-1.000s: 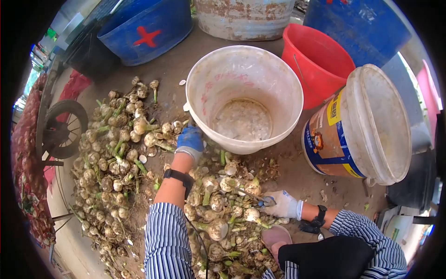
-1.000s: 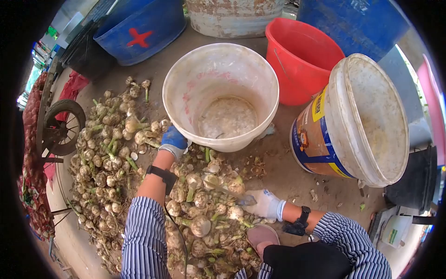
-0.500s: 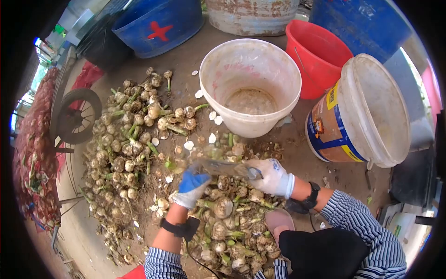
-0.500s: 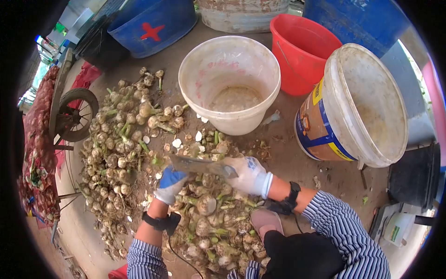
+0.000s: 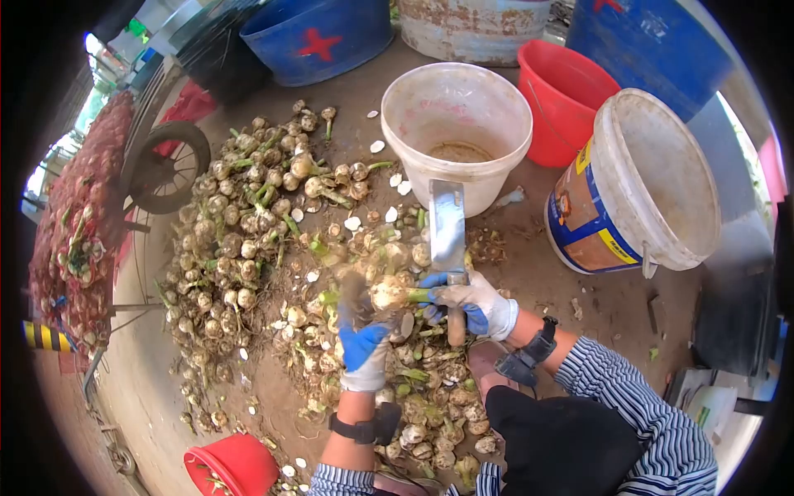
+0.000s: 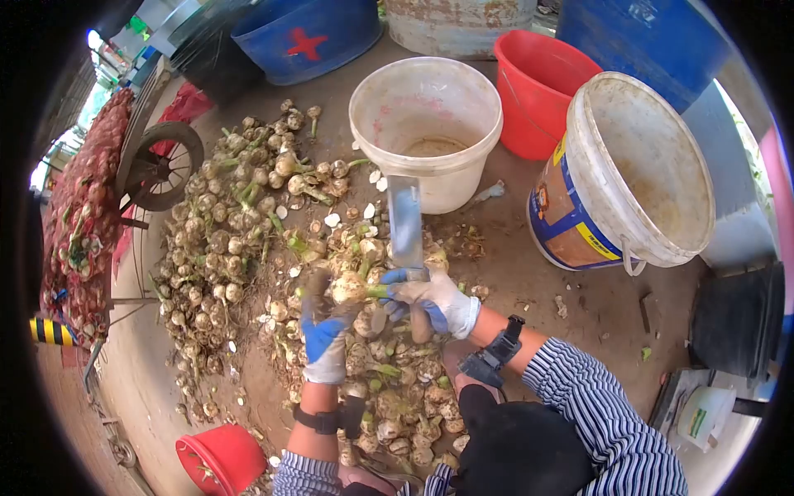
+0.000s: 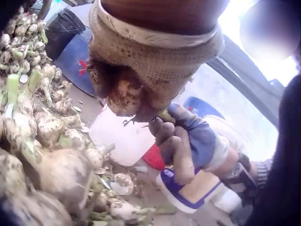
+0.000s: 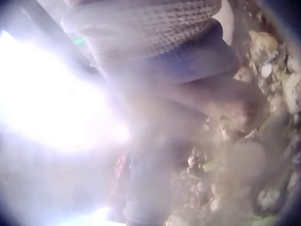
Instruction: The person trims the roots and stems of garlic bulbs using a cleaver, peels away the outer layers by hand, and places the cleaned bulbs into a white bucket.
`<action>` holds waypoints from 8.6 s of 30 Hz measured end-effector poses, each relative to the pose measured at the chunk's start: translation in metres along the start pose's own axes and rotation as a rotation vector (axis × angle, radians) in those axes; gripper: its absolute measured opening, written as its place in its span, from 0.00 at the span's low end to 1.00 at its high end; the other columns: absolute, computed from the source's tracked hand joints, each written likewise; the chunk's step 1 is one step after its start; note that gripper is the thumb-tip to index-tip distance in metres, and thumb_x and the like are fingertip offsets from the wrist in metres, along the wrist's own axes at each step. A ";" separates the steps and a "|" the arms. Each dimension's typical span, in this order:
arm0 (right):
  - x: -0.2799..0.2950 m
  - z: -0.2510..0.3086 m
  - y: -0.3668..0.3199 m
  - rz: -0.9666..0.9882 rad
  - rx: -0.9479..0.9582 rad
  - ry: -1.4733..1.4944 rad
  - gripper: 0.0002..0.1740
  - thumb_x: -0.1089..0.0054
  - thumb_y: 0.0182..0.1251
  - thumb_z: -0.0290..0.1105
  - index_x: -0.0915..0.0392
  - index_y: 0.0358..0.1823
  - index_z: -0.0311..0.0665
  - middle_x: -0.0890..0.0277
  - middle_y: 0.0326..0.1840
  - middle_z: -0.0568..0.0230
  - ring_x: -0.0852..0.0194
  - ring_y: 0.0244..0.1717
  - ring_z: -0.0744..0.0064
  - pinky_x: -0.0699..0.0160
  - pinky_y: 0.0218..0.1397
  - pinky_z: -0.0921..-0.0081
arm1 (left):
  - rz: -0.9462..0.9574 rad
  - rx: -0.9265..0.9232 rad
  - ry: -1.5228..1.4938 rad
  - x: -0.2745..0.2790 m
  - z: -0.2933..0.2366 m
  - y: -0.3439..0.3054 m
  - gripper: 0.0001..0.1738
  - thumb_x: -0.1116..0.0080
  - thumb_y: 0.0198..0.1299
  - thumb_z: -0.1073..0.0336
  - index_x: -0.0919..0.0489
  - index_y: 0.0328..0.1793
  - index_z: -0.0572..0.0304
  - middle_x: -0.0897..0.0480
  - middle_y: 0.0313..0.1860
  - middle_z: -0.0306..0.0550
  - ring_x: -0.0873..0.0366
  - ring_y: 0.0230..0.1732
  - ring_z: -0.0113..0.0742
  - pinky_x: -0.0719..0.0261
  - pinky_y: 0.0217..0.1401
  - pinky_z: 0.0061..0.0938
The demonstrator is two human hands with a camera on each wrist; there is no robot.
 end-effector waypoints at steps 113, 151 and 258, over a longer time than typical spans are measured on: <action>0.142 0.081 0.038 -0.613 -0.078 -2.181 0.26 0.53 0.60 0.38 0.34 0.61 0.37 0.39 0.64 0.49 0.46 0.69 0.51 0.50 0.68 0.54 | -0.069 0.700 -0.673 0.080 0.000 -0.120 0.19 0.44 0.55 0.53 0.25 0.42 0.62 0.25 0.37 0.44 0.29 0.36 0.38 0.29 0.42 0.36; -0.217 0.106 -0.428 0.182 0.211 -1.317 0.20 0.54 0.68 0.38 0.31 0.58 0.38 0.24 0.35 0.62 0.24 0.31 0.74 0.24 0.30 0.78 | 0.231 -0.132 -0.355 -0.036 -0.225 -0.290 0.32 0.42 0.54 0.74 0.37 0.67 0.63 0.21 0.48 0.52 0.20 0.44 0.40 0.18 0.47 0.33; -0.027 -0.006 -0.166 -0.036 0.250 -0.542 0.08 0.38 0.54 0.26 0.26 0.34 0.33 0.27 0.24 0.70 0.35 0.20 0.86 0.39 0.19 0.86 | -0.025 -0.057 -0.227 -0.061 -0.028 -0.187 0.05 0.47 0.58 0.76 0.22 0.39 0.65 0.21 0.35 0.44 0.23 0.36 0.34 0.24 0.40 0.26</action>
Point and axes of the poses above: each hand's wrist, its own y-axis towards the middle knuckle, its own x-axis out of the back of the hand, z = x × y, the point moved 1 cm from there along y, towards the middle knuckle
